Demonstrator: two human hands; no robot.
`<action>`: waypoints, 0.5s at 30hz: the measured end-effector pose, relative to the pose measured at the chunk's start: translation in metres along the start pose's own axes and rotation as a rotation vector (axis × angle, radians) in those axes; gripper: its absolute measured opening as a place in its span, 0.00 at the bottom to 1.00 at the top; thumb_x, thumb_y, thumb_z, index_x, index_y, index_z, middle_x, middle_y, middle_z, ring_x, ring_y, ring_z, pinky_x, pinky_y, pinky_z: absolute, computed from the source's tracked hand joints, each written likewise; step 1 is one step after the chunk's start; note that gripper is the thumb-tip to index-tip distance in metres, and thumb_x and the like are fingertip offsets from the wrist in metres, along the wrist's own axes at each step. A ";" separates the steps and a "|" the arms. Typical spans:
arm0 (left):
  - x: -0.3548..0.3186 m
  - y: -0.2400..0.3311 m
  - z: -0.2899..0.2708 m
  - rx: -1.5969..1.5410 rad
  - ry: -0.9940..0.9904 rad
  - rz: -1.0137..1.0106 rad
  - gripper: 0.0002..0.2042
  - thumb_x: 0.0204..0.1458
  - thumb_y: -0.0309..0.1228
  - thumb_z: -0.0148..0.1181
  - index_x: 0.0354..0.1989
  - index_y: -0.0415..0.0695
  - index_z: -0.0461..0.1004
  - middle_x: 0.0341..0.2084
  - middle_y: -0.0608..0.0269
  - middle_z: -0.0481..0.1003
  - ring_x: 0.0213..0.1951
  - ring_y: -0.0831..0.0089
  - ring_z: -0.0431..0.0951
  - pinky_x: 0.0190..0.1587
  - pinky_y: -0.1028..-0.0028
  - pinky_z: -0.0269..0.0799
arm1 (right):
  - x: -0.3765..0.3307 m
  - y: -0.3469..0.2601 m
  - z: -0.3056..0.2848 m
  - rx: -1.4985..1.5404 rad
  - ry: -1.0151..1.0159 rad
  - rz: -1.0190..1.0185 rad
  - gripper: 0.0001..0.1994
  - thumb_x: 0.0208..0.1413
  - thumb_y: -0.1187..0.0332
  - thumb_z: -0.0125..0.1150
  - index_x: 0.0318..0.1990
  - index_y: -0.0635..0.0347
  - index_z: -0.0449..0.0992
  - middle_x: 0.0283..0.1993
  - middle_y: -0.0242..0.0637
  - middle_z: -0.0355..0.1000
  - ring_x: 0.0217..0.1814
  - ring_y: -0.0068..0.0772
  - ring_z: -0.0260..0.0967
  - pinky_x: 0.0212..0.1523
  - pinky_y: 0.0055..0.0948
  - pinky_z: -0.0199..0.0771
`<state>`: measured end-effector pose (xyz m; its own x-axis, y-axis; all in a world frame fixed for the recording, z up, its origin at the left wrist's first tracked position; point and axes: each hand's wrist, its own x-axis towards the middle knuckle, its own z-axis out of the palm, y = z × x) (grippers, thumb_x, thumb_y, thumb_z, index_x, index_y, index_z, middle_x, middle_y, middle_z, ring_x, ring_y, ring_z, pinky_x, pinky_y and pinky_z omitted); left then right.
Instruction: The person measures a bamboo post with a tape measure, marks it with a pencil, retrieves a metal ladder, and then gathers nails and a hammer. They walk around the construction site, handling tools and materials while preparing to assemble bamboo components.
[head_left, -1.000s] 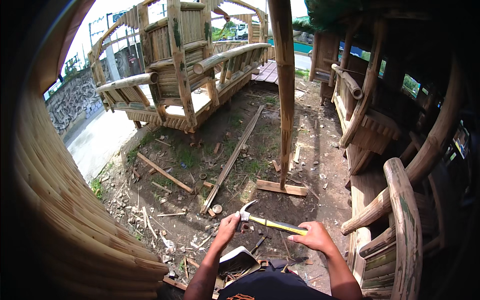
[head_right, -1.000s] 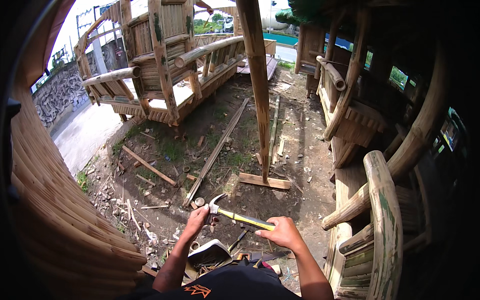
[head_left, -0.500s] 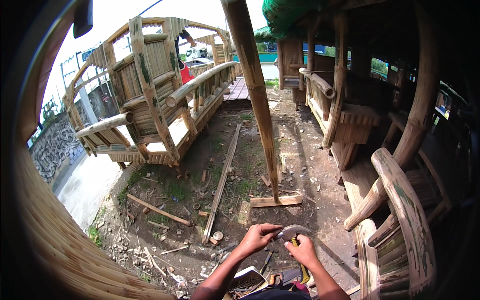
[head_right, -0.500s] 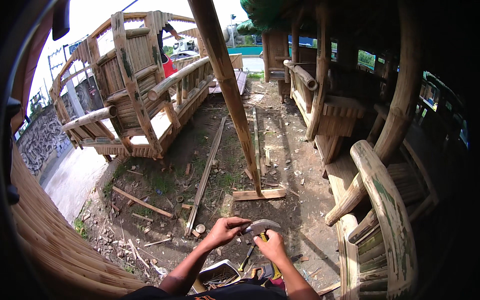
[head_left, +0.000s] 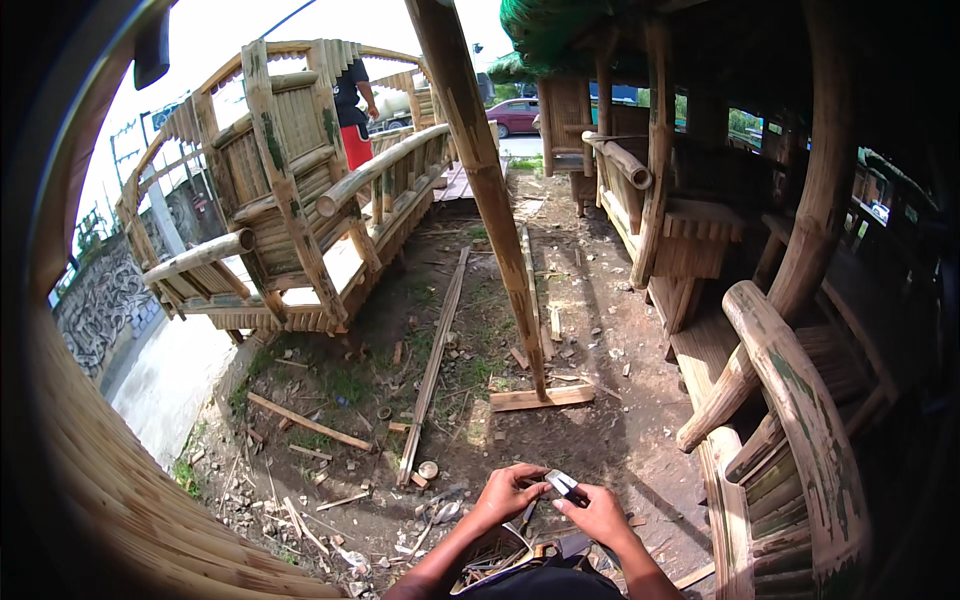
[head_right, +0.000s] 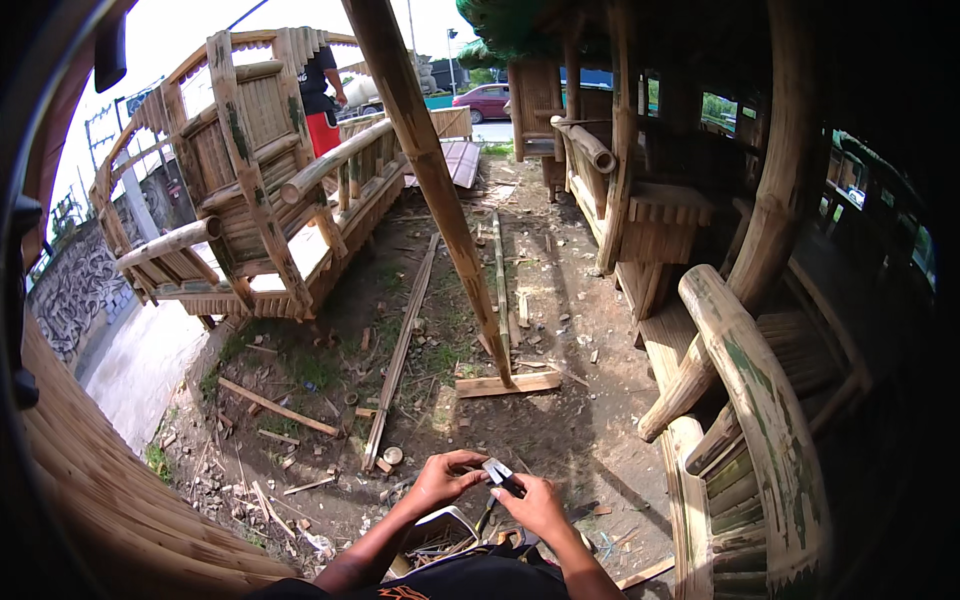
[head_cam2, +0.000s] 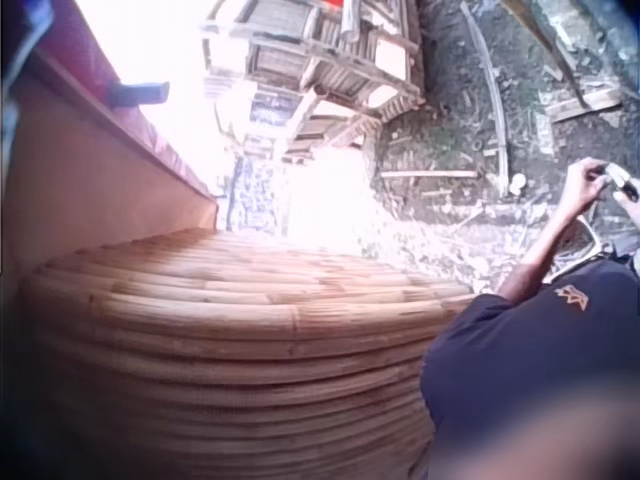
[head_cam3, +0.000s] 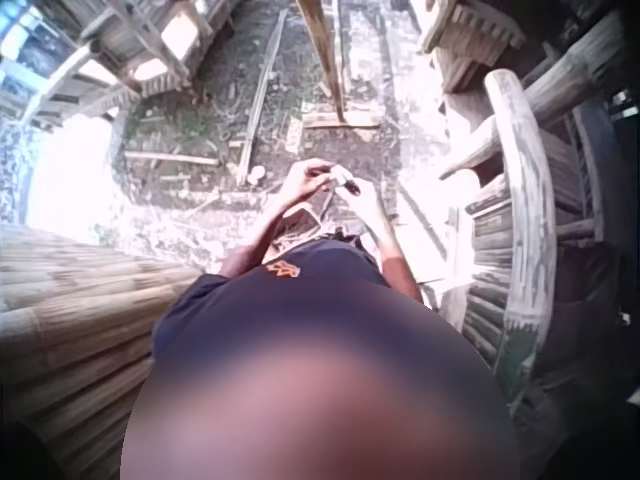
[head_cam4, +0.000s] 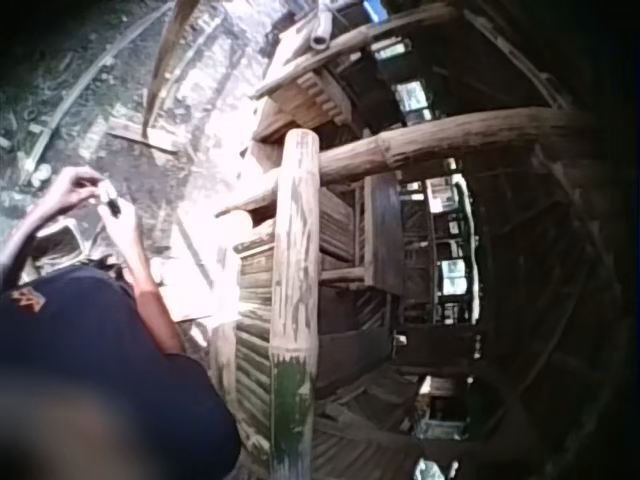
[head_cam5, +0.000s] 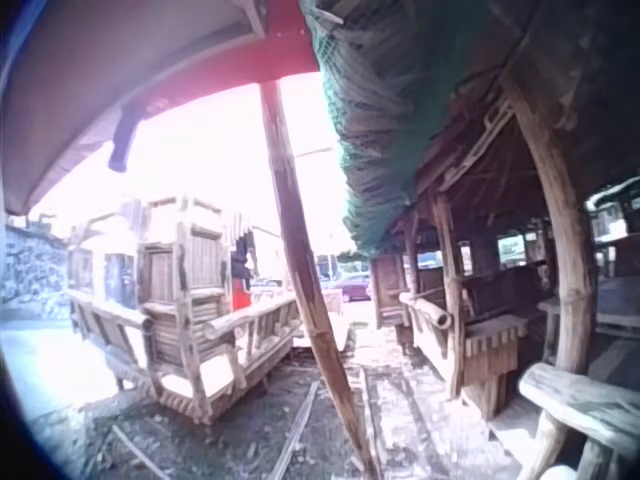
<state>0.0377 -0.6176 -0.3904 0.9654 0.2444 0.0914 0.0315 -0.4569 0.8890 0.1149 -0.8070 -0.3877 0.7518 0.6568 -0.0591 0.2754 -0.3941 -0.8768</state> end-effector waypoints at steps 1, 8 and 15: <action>-0.001 0.002 0.002 0.005 0.001 -0.014 0.15 0.52 0.32 0.66 0.45 0.38 0.79 0.40 0.56 0.80 0.42 0.68 0.81 0.45 0.71 0.76 | -0.001 0.003 -0.004 0.000 -0.029 0.014 0.16 0.50 0.61 0.68 0.43 0.61 0.80 0.33 0.45 0.78 0.34 0.35 0.77 0.36 0.33 0.74; -0.008 0.015 0.048 0.064 0.065 0.056 0.14 0.51 0.33 0.67 0.43 0.39 0.79 0.40 0.56 0.80 0.38 0.66 0.82 0.41 0.72 0.78 | -0.014 0.033 -0.038 -0.039 -0.048 0.019 0.17 0.50 0.59 0.68 0.43 0.61 0.80 0.33 0.46 0.78 0.35 0.41 0.78 0.38 0.34 0.74; -0.013 0.017 0.076 -0.012 -0.019 0.001 0.13 0.53 0.30 0.65 0.47 0.42 0.78 0.39 0.58 0.80 0.39 0.72 0.81 0.43 0.72 0.77 | -0.028 0.061 -0.059 -0.033 -0.120 0.054 0.19 0.50 0.57 0.67 0.46 0.60 0.79 0.34 0.46 0.79 0.36 0.38 0.79 0.40 0.33 0.74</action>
<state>0.0457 -0.6932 -0.4105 0.9702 0.2275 0.0834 0.0280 -0.4471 0.8940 0.1460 -0.8871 -0.4110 0.6897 0.7052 -0.1643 0.2571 -0.4506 -0.8549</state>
